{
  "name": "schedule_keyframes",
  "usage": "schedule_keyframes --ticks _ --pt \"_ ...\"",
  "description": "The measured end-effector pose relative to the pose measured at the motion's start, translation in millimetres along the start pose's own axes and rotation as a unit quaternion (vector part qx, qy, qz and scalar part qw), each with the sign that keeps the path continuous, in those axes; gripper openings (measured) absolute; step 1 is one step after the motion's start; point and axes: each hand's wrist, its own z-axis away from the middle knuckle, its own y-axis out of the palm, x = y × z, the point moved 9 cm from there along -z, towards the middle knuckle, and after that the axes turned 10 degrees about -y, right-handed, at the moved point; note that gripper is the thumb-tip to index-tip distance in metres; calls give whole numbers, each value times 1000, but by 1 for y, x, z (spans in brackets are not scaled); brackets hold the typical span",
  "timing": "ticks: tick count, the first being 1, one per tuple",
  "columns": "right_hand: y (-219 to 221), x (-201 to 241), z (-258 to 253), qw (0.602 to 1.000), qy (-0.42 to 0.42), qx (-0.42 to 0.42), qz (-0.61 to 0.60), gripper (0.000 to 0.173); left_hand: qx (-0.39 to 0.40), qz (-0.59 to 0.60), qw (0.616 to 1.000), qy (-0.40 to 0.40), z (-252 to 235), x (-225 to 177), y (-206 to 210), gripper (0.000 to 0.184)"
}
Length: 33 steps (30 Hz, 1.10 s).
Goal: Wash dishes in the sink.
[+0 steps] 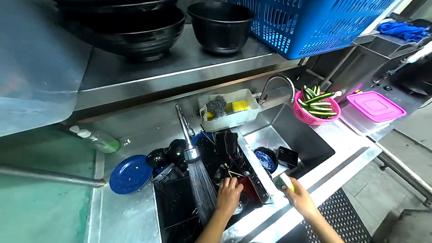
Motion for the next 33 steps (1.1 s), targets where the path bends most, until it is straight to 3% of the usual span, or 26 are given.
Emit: schedule_keyframes --ticks 2,4,7,9,11,12,14,15,17,19,23,27,29,30,32,33 --pt "0 2 1 1000 -3 -2 -7 44 -70 5 997 38 15 3 -15 14" --pt "1 9 2 1000 -12 -5 -5 44 -141 38 989 18 30 14 -32 11" --pt "3 36 4 996 -76 -4 37 47 -187 146 964 -121 51 46 -54 18" --pt "12 66 5 988 -147 -8 55 51 -196 262 914 -240 68 69 -58 23" --pt "30 100 8 972 -225 8 66 47 -183 405 820 -359 85 84 -48 34" --pt "44 118 11 963 -255 31 84 45 -164 493 752 -405 92 87 -38 41" --pt "84 144 16 940 -284 99 158 44 -104 681 575 -441 99 73 -18 60" --pt "108 151 18 924 -293 135 206 46 -70 736 503 -447 101 62 -11 62" --pt "151 156 24 893 -310 171 277 47 -7 788 422 -448 100 40 -6 47" --pt "180 155 27 890 -282 210 289 46 28 803 413 -428 92 25 -13 60" --pt "200 162 36 880 -286 323 200 40 16 800 466 -378 69 28 -39 76" --pt "194 180 43 789 -417 425 149 24 147 769 490 -384 61 27 -48 96" --pt "185 189 37 767 -496 356 198 18 207 769 494 -348 58 11 -51 92" --pt "179 192 29 763 -516 293 257 19 212 771 498 -336 55 5 -54 82" --pt "169 192 8 774 -476 200 366 22 162 777 513 -327 46 5 -57 51" --pt "167 186 0 790 -422 190 401 23 119 778 531 -315 41 10 -60 43"
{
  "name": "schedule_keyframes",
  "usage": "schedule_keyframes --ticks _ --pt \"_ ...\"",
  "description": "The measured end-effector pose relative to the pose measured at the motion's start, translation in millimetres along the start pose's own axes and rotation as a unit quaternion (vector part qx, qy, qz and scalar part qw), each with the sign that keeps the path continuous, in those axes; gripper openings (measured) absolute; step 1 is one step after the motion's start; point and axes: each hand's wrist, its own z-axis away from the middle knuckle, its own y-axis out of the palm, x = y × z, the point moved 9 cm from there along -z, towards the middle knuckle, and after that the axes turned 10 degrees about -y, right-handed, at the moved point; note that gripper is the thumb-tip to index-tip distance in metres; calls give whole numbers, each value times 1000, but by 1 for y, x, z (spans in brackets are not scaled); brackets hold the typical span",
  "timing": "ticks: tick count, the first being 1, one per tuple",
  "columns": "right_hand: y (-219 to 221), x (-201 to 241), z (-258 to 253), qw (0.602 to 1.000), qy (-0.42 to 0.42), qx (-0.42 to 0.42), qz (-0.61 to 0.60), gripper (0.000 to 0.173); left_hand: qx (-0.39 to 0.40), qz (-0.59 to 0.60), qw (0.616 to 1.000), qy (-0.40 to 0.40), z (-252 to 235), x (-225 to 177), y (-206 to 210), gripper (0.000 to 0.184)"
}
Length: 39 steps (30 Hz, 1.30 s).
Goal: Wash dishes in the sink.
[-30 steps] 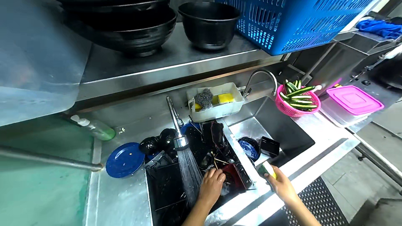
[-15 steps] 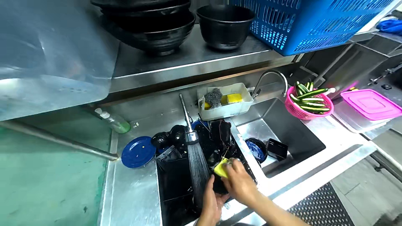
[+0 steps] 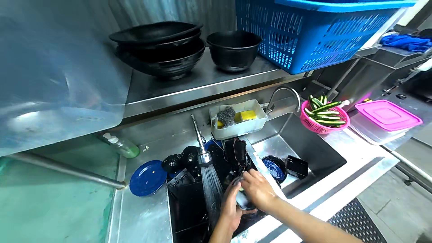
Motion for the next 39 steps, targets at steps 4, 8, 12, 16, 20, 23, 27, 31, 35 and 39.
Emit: schedule_keyframes --ticks 4,8,12,16,20,23,27,31,35,39 --pt "28 0 6 970 124 131 -162 34 -48 -47 988 135 -11 -26 -12 46" --pt "6 17 2 916 78 -4 -394 30 -51 -35 976 208 -10 -43 -5 43" --pt "-17 17 31 962 29 -133 -235 27 -102 47 973 202 -6 -53 -4 45" --pt "-32 17 65 912 53 -374 -161 27 -127 158 976 85 -10 -34 12 46" --pt "-82 2 38 911 77 -385 -128 41 10 126 991 31 -8 -8 53 32" --pt "-92 -42 6 900 219 -182 -331 32 45 -8 999 -29 -12 0 56 34" --pt "-23 -57 9 704 308 -147 -623 36 93 67 992 -56 -14 11 46 39" --pt "17 -36 44 652 327 -320 -604 41 -88 13 996 -7 -32 22 13 27" --pt "16 -37 59 796 281 -265 -466 69 -242 -250 928 130 -41 -8 -6 46" --pt "-5 -97 93 840 359 -242 -327 62 -142 -416 886 145 -47 -14 12 50"
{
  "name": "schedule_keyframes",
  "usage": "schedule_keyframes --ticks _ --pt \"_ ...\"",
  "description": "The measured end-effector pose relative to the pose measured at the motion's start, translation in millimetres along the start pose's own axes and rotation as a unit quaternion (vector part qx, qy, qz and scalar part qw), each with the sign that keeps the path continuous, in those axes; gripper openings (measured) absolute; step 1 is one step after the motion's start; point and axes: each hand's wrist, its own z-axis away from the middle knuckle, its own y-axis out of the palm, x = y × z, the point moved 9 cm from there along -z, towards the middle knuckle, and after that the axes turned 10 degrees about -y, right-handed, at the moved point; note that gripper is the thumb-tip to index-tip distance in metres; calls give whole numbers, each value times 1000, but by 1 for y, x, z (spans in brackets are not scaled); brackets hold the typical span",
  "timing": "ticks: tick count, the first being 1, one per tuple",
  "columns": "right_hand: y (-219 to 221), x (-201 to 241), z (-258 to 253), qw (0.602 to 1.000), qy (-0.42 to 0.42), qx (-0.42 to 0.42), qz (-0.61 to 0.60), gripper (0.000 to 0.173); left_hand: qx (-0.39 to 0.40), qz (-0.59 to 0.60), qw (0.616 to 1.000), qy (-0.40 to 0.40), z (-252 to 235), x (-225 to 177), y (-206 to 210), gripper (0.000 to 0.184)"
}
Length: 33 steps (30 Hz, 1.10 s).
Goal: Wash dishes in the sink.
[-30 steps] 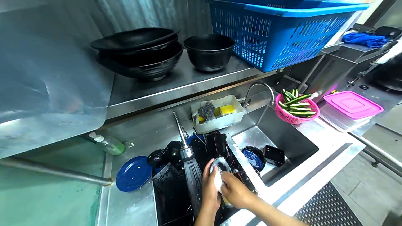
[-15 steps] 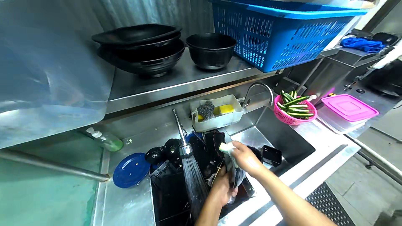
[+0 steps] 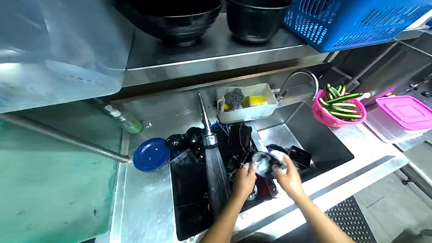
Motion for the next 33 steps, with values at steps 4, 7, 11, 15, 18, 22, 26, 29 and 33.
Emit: schedule_keyframes --ticks 4,7,11,15,18,22,26,29,33 --pt "-70 -59 -40 989 37 -88 115 57 -3 -295 946 -132 13 46 -12 61" --pt "-68 -132 -57 966 141 -1 218 55 27 -383 898 -213 21 90 -4 72" --pt "-26 -190 -54 928 214 111 283 62 59 -325 913 -239 -1 125 14 58" --pt "5 -211 -51 920 218 153 288 59 68 -247 941 -219 -7 126 13 34" --pt "19 -226 -49 905 181 285 259 63 33 -234 956 -172 7 105 -2 20" --pt "14 -222 -50 920 111 330 182 45 16 -160 979 -124 10 119 -14 13" --pt "-20 -189 -55 975 101 175 96 44 -20 -155 984 -83 27 108 -33 45" --pt "-35 -148 -45 994 63 89 15 43 -79 -294 952 40 46 86 -48 55" --pt "-23 -80 -27 997 -8 40 -65 41 -153 -340 908 189 75 53 -45 75"
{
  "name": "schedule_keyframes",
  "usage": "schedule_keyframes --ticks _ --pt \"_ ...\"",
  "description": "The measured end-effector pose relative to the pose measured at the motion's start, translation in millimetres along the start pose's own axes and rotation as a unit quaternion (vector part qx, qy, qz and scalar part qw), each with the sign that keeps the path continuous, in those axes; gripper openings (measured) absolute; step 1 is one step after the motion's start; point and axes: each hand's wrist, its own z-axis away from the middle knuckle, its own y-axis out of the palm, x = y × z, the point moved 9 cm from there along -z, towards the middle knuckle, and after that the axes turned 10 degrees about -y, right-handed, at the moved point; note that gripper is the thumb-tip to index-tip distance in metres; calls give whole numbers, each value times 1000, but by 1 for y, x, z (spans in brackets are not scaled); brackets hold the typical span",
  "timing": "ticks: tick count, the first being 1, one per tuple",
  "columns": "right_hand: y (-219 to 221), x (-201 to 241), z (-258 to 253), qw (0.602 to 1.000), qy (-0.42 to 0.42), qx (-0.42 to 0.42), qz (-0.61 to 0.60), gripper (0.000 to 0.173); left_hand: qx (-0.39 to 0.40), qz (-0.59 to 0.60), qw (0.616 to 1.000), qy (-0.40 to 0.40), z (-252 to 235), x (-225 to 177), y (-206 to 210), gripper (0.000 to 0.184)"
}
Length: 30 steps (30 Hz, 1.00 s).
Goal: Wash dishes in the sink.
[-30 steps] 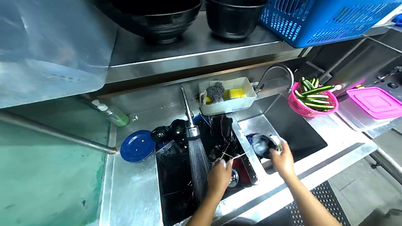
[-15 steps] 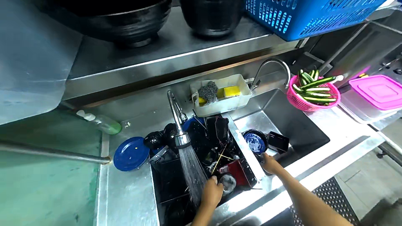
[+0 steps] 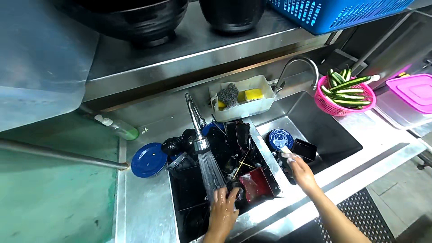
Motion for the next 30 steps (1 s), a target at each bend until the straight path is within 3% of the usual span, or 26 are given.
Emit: schedule_keyframes --ticks 2,3,5,7,9,11,13,15,16,18,20,21,23,25,27,28,30 --pt "26 35 13 999 -36 10 1 44 9 120 989 -86 -5 0 0 82" --pt "43 51 21 999 -43 15 -8 49 10 228 965 -133 -11 0 0 87" --pt "76 76 32 998 -43 22 -49 56 39 437 874 -211 -22 -1 11 96" --pt "106 86 38 998 -6 36 -58 51 65 578 777 -242 -29 -12 26 92" --pt "128 98 39 995 -5 86 -41 48 72 621 746 -230 -36 -27 32 87" --pt "141 115 40 982 -42 179 -34 43 61 617 752 -224 -45 -27 28 77" --pt "149 132 47 945 -119 304 -24 35 69 623 741 -241 -52 -21 17 69" --pt "151 149 54 893 -241 380 15 26 122 662 697 -247 -55 -26 4 79" --pt "150 157 56 873 -297 384 50 23 163 684 665 -252 -53 -32 2 83" --pt "145 168 52 857 -388 304 150 20 233 701 613 -279 -46 -47 6 85" --pt "140 174 41 847 -417 186 272 19 236 696 617 -282 -47 -54 6 70" --pt "141 173 35 849 -383 166 324 20 206 684 646 -268 -52 -52 3 58" --pt "149 162 29 866 -247 228 370 27 132 641 728 -206 -68 -45 -6 51" --pt "159 150 35 879 -161 314 320 28 92 599 780 -155 -76 -42 -16 49" --pt "162 153 38 897 -179 351 202 23 94 612 768 -166 -76 -39 -14 46" --pt "158 159 35 913 -198 331 132 20 101 634 746 -178 -73 -42 -13 48" --pt "137 167 19 953 -200 215 74 21 95 652 728 -192 -71 -52 -16 52"
